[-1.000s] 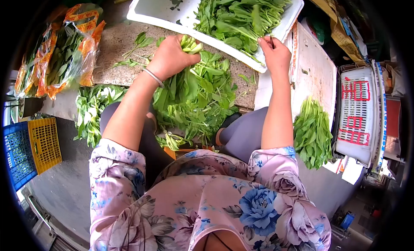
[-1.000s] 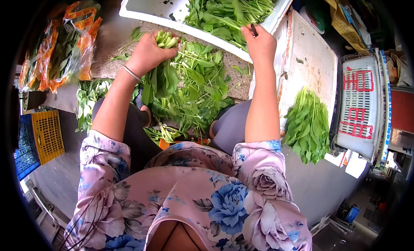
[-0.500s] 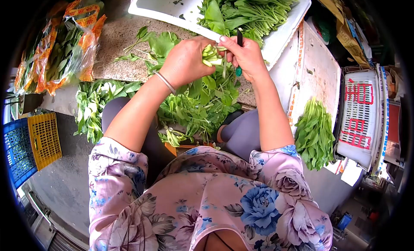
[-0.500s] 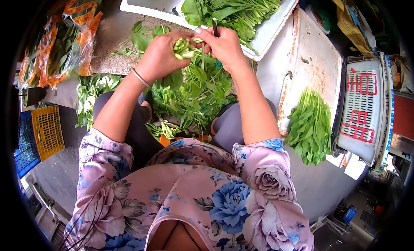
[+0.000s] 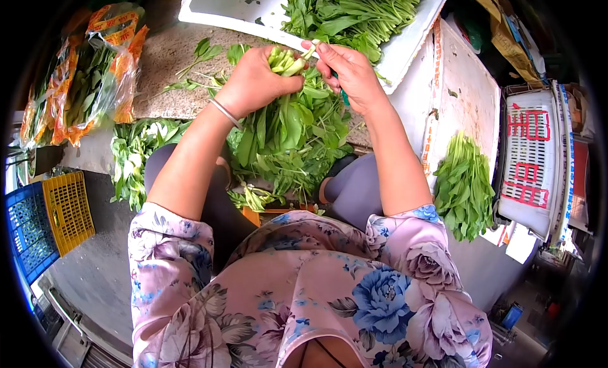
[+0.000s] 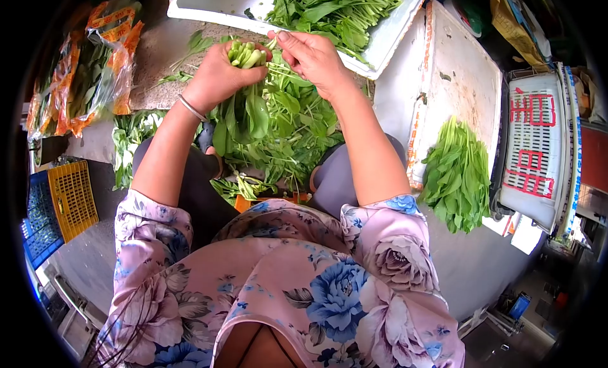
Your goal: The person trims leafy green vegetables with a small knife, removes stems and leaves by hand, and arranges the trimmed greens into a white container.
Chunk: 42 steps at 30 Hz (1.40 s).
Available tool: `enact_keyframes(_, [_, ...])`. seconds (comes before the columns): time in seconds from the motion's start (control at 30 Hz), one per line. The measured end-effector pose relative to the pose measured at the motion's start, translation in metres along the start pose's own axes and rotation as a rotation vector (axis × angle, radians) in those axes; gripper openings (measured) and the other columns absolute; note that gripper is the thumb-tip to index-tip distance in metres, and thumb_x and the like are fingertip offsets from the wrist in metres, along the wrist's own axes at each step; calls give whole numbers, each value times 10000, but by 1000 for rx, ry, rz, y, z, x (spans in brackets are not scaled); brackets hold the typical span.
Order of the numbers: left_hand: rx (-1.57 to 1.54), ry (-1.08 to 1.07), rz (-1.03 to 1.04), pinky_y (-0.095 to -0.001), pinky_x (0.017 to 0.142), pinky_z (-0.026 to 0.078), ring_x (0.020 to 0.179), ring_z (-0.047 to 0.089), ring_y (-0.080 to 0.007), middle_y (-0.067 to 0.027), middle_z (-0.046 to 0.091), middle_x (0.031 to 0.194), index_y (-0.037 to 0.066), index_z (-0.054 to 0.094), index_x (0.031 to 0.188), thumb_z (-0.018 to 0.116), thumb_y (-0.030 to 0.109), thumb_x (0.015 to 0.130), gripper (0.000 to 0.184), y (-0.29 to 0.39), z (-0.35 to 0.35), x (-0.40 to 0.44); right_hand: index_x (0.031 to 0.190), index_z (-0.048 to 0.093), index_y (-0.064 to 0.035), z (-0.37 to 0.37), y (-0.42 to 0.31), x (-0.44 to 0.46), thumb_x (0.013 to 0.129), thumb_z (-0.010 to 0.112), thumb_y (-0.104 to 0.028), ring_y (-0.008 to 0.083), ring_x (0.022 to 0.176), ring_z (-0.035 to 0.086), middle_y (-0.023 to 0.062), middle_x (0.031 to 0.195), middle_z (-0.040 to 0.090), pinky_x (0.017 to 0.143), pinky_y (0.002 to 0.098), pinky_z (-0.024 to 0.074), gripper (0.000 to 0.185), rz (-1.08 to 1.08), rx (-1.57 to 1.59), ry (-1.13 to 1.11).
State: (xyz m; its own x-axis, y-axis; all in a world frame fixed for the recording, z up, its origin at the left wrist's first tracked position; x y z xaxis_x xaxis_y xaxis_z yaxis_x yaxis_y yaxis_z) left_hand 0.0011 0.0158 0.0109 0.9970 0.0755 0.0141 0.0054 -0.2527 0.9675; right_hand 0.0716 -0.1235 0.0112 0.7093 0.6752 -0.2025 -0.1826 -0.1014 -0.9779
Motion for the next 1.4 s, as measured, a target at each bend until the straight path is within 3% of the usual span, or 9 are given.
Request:
enact_keyframes(0.2, [-111,-88,-48,-223,694,449,732,539,-63,-9,617,834,9,595,894,651,78,697,216,12,-1,-5,1085,596,-50,-6,-4,-5,862,548,-314,10,454,282,-78,554,348,402,167,221,348,78,204,-107])
enact_keyframes(0.3, [-157,-129,-54,-220,712,439,761,534,-68,-9,604,859,24,594,892,641,72,699,204,6,0,-2,1051,631,-115,-31,-2,7,845,576,-289,81,597,495,-7,655,589,556,234,422,275,-105,-411,126])
enact_keyframes(0.33, [-200,-141,-74,-221,715,437,772,533,-72,-9,599,870,30,594,892,640,68,699,202,5,0,-3,1052,628,-92,-42,2,10,849,573,-281,35,498,299,-72,577,392,444,193,255,283,-61,-367,223])
enact_keyframes(0.4, [-240,-128,-74,-226,712,440,778,535,-84,-9,594,875,40,590,902,646,64,698,212,2,-1,-3,1089,609,-125,-82,1,8,775,639,-365,150,754,584,61,944,645,729,254,451,396,136,-507,442])
enact_keyframes(0.47, [-301,-38,-47,-227,719,445,788,538,-96,-24,593,877,47,568,956,650,55,701,268,0,-7,1,1083,612,-126,-130,4,4,672,708,-427,210,802,607,95,965,636,752,283,466,519,231,-1007,637])
enact_keyframes(0.73, [-293,105,-141,-230,693,447,737,528,-92,-12,580,848,23,548,1099,645,37,705,407,-5,-14,5,752,657,-43,-186,55,13,647,688,-262,200,684,617,137,737,635,653,303,482,244,548,-1217,420])
enact_keyframes(0.93, [-164,163,-119,-228,723,458,757,562,-83,-14,617,884,-9,581,1000,673,43,694,325,-8,-13,4,792,609,4,-128,-20,-18,751,664,-186,72,581,527,49,683,613,477,198,389,202,-161,-290,614])
enact_keyframes(1.27, [-80,-30,295,-231,844,426,951,539,-90,-82,576,1102,-19,551,1027,640,24,673,367,8,25,6,852,575,-7,-64,-26,-10,794,648,-194,66,551,491,43,685,571,425,164,357,209,-166,233,284])
enact_keyframes(1.4, [-55,-97,-8,-225,753,458,791,555,-72,-41,626,928,-16,551,1000,660,43,667,355,-2,26,7,882,572,-17,-50,-19,-4,823,612,-269,50,526,452,34,683,560,431,162,337,262,-131,136,256])
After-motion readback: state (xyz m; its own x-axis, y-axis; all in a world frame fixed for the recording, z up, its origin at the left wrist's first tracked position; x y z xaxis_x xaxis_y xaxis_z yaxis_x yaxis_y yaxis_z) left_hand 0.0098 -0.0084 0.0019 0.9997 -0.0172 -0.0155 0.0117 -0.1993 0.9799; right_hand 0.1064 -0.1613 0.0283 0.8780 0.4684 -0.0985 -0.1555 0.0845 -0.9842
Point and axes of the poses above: each hand's wrist, its own x-axis towards the middle knuckle, its own z-axis out of the palm, y = z × x, the point moved 4 cm from there along x, towards the middle knuckle
